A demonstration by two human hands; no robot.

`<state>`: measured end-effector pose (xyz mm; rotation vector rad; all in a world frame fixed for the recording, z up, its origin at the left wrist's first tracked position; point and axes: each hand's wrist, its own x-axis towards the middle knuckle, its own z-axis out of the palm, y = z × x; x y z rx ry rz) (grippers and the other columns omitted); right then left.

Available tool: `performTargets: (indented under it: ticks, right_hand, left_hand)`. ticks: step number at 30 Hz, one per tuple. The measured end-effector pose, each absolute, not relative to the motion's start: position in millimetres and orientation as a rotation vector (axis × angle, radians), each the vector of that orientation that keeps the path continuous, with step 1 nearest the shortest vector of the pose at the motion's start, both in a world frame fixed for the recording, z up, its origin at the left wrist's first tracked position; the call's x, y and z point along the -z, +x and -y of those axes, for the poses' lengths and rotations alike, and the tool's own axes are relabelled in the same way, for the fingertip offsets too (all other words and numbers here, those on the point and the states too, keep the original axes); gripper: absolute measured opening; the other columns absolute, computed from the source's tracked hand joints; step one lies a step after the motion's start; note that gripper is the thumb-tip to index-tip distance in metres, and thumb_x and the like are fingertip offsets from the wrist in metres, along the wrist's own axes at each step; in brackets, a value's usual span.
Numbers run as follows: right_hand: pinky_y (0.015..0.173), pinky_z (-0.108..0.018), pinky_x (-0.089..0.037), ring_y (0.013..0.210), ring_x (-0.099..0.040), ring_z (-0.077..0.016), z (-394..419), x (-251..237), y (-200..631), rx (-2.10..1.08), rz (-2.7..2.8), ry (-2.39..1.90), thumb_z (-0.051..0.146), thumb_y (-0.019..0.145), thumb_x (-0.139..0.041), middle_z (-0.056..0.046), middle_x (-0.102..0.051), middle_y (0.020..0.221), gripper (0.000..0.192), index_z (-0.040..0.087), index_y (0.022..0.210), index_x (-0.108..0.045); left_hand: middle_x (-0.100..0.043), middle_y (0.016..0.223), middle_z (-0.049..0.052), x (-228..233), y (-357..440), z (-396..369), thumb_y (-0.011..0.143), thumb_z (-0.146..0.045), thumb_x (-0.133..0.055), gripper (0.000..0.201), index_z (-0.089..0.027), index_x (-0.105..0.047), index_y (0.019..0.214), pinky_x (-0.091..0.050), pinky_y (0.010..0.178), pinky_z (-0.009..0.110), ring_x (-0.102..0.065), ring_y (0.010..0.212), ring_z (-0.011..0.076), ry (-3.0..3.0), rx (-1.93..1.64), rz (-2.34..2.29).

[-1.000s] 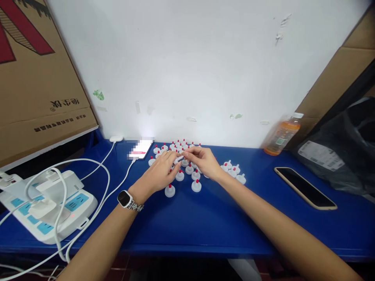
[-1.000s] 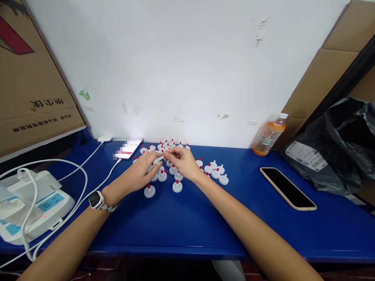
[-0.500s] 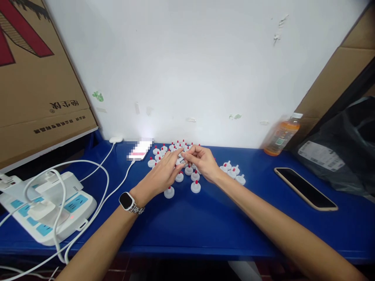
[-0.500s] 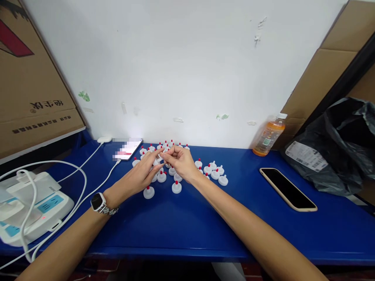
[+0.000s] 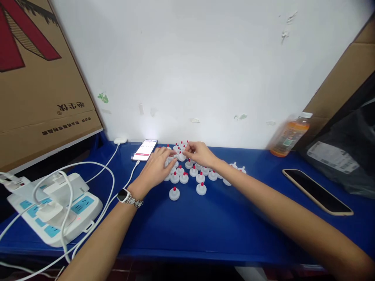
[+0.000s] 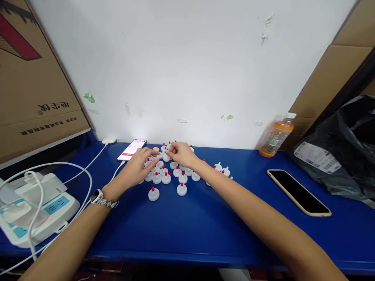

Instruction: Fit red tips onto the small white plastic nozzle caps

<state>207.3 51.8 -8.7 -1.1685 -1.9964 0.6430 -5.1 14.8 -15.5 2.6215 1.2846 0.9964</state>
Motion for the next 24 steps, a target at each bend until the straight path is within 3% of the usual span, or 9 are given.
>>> performTargets:
  ticks: [2, 7, 12, 16, 21, 24]
  right_hand:
    - [0.059, -0.024, -0.04, 0.061, -0.057, -0.0117, -56.9, 16.9, 204.8, -0.565, 2.111, -1.206, 0.02, 0.082, -0.062, 0.0, -0.065, 0.067, 0.011, 0.016, 0.072, -0.06]
    - [0.064, -0.025, -0.037, 0.066, -0.055, -0.0118, -57.9, 20.1, 203.2, -0.335, 2.236, -1.284, 0.026, 0.083, -0.064, 0.0, -0.065, 0.071, 0.012, 0.016, 0.078, -0.069]
    - [0.07, -0.026, -0.039, 0.071, -0.057, -0.0138, -36.4, 6.7, 223.8, -0.261, 2.134, -1.249, 0.034, 0.092, -0.056, -0.001, -0.068, 0.077, 0.023, 0.018, 0.097, -0.071]
    - [0.068, -0.027, -0.039, 0.07, -0.057, -0.0143, -4.6, 2.4, 262.4, -0.234, 2.027, -1.289, 0.03, 0.097, -0.045, -0.003, -0.07, 0.08, 0.029, 0.017, 0.087, -0.069]
    - [0.074, -0.029, -0.04, 0.084, -0.061, -0.0173, 29.7, 7.3, 313.9, -0.16, 1.949, -1.406, 0.027, 0.097, -0.045, -0.004, -0.072, 0.092, 0.027, 0.02, 0.092, -0.07]
    - [0.075, -0.03, -0.039, 0.084, -0.06, -0.0185, 43.2, 13.3, 329.2, -0.114, 1.935, -1.48, 0.027, 0.094, -0.05, -0.003, -0.071, 0.088, 0.021, 0.02, 0.091, -0.07]
  left_hand:
    - [-0.062, 0.105, 0.006, 14.8, -3.5, -11.0, 0.099, -0.037, -0.047, 0.024, -0.022, -0.065, 0.104, -0.043, 0.094, 0.042, -0.055, 0.101, 0.0238, 2.644, -0.918, -1.21]
    - [-0.063, 0.105, 0.005, 14.3, 2.9, -3.5, 0.096, -0.038, -0.053, 0.022, -0.024, -0.068, 0.103, -0.044, 0.092, 0.041, -0.054, 0.101, 0.024, 2.679, -0.817, -1.119]
    - [-0.064, 0.102, 0.005, 12.7, 6.5, -2.0, 0.099, -0.038, -0.048, 0.024, -0.023, -0.067, 0.102, -0.044, 0.089, 0.041, -0.055, 0.097, 0.0231, 2.677, -0.829, -1.109]
    - [-0.064, 0.1, 0.005, 10.2, 19.5, 0.4, 0.1, -0.037, -0.045, 0.025, -0.023, -0.066, 0.098, -0.043, 0.09, 0.04, -0.056, 0.097, 0.022, 2.707, -0.854, -1.008]
    - [-0.063, 0.105, 0.006, 9.5, 51.8, 7.4, 0.1, -0.034, -0.044, 0.023, -0.022, -0.063, 0.101, -0.043, 0.092, 0.04, -0.055, 0.101, 0.0225, 2.756, -0.839, -0.925]
    - [-0.062, 0.107, 0.006, 8.3, 73.0, 12.9, 0.1, -0.033, -0.043, 0.022, -0.022, -0.062, 0.103, -0.043, 0.092, 0.04, -0.054, 0.103, 0.023, 2.821, -0.776, -0.876]
